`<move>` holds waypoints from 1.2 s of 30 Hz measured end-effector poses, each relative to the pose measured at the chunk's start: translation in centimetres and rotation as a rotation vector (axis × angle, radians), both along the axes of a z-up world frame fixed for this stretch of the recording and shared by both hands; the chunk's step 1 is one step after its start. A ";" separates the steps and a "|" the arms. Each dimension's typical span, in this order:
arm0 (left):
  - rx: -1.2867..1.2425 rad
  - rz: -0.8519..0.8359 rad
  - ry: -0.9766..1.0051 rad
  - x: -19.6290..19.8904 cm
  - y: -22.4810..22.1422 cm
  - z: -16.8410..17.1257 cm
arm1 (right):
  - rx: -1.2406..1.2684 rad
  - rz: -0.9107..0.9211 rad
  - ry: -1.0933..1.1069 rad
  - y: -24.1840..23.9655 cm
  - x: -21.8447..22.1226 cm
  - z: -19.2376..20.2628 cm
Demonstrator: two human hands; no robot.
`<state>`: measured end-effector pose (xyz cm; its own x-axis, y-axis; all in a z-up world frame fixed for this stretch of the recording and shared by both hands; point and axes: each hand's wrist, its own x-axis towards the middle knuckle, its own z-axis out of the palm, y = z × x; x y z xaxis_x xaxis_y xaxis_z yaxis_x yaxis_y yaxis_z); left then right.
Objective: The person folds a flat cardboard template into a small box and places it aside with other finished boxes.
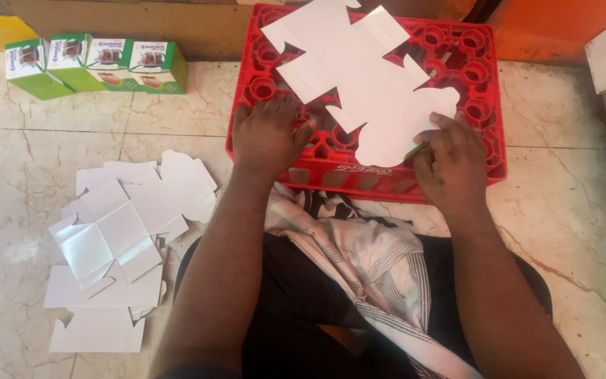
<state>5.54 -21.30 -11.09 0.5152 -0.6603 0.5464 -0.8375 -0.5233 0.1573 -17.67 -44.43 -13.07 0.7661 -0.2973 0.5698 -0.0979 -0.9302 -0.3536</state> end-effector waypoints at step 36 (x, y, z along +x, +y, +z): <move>0.074 -0.453 0.091 -7.2 -3.2 1.9 | -0.047 0.028 -0.056 4.0 0.4 5.2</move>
<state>-1.65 -24.47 -9.16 0.2093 -0.8652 0.4556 -0.9688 -0.1202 0.2168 -17.24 -40.42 -7.86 0.7399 -0.2481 0.6253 -0.0531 -0.9481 -0.3134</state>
